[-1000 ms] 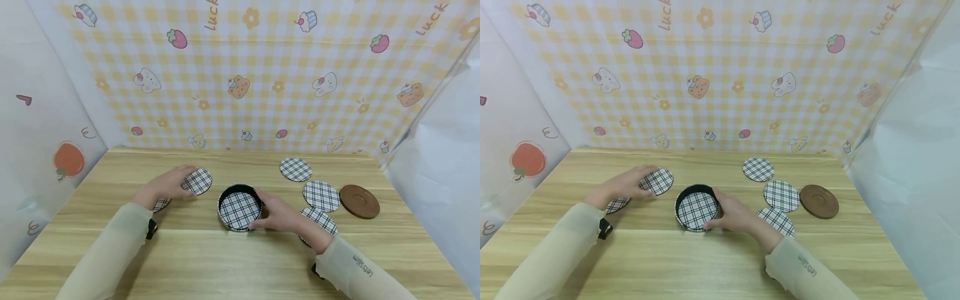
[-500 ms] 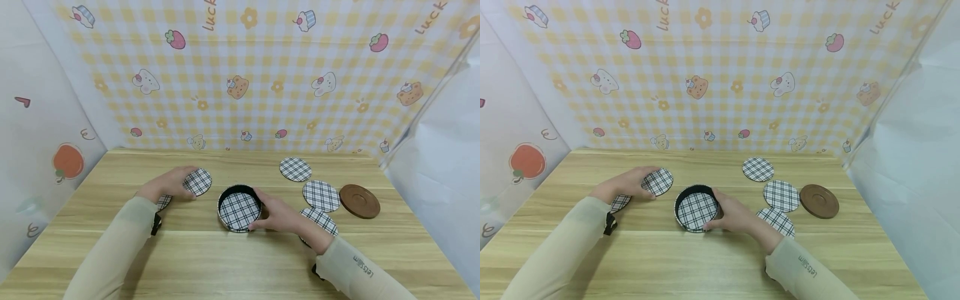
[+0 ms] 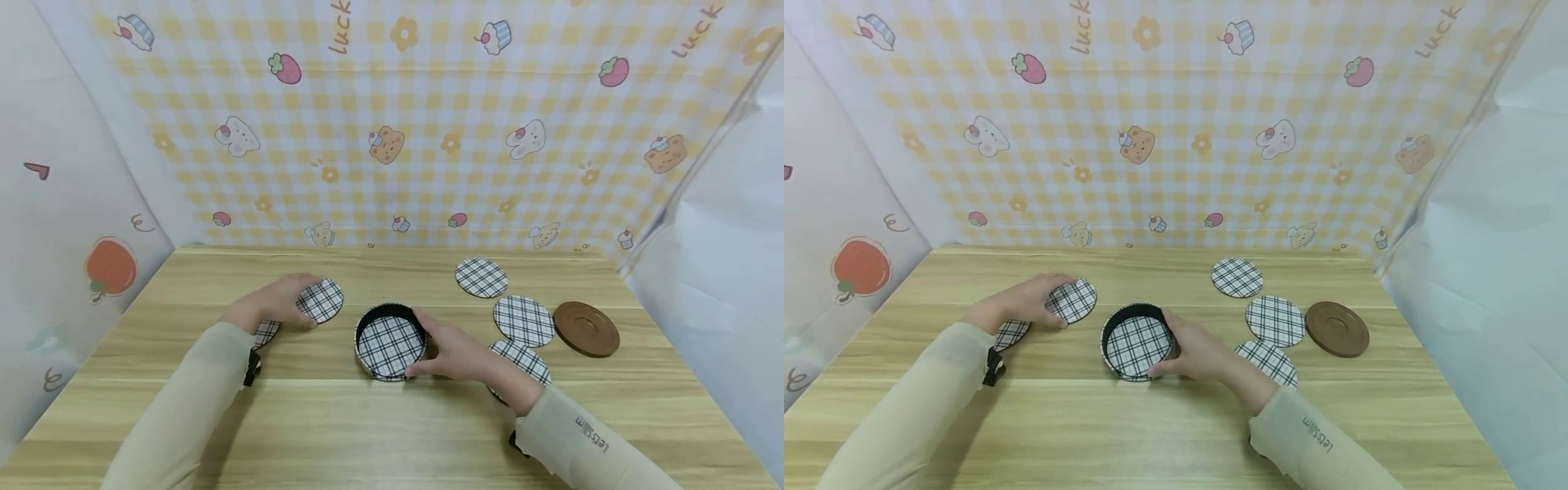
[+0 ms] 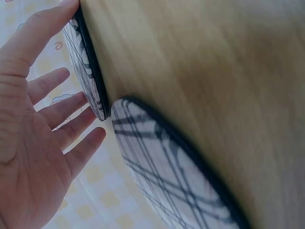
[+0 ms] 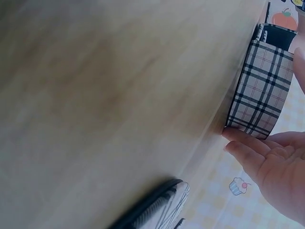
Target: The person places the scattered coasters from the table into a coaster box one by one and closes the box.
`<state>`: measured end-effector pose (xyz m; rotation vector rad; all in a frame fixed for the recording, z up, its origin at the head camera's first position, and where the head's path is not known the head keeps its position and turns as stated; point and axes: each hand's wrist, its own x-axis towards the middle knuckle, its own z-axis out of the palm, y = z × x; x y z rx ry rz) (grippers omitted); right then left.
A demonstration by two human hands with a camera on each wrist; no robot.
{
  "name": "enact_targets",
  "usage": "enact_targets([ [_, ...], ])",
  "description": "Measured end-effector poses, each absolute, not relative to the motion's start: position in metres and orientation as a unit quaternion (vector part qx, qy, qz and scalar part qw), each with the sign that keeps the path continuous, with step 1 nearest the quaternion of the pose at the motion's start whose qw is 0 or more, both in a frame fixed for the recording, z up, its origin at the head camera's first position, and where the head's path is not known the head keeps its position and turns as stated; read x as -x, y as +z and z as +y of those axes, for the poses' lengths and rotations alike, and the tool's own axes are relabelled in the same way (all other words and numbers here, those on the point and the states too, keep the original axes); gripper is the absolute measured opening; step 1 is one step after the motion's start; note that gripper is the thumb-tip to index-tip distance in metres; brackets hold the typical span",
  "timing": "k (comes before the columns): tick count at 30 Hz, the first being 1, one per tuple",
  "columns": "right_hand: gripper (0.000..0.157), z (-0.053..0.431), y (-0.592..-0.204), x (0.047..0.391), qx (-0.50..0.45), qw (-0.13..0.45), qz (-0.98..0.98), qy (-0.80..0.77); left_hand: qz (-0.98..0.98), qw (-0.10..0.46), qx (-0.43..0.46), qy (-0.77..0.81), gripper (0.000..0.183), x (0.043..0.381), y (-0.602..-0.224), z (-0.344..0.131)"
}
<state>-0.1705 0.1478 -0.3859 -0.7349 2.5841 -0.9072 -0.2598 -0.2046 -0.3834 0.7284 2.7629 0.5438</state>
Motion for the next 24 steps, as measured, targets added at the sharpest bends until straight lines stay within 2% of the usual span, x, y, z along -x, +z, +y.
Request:
enact_targets([
  [24, 0.107, 0.147, -0.385, 0.17, 0.257, 0.156, 0.902, -0.311, 0.941, 0.128, -0.248, 0.19, 0.088, 0.242, -0.383, -0.203],
])
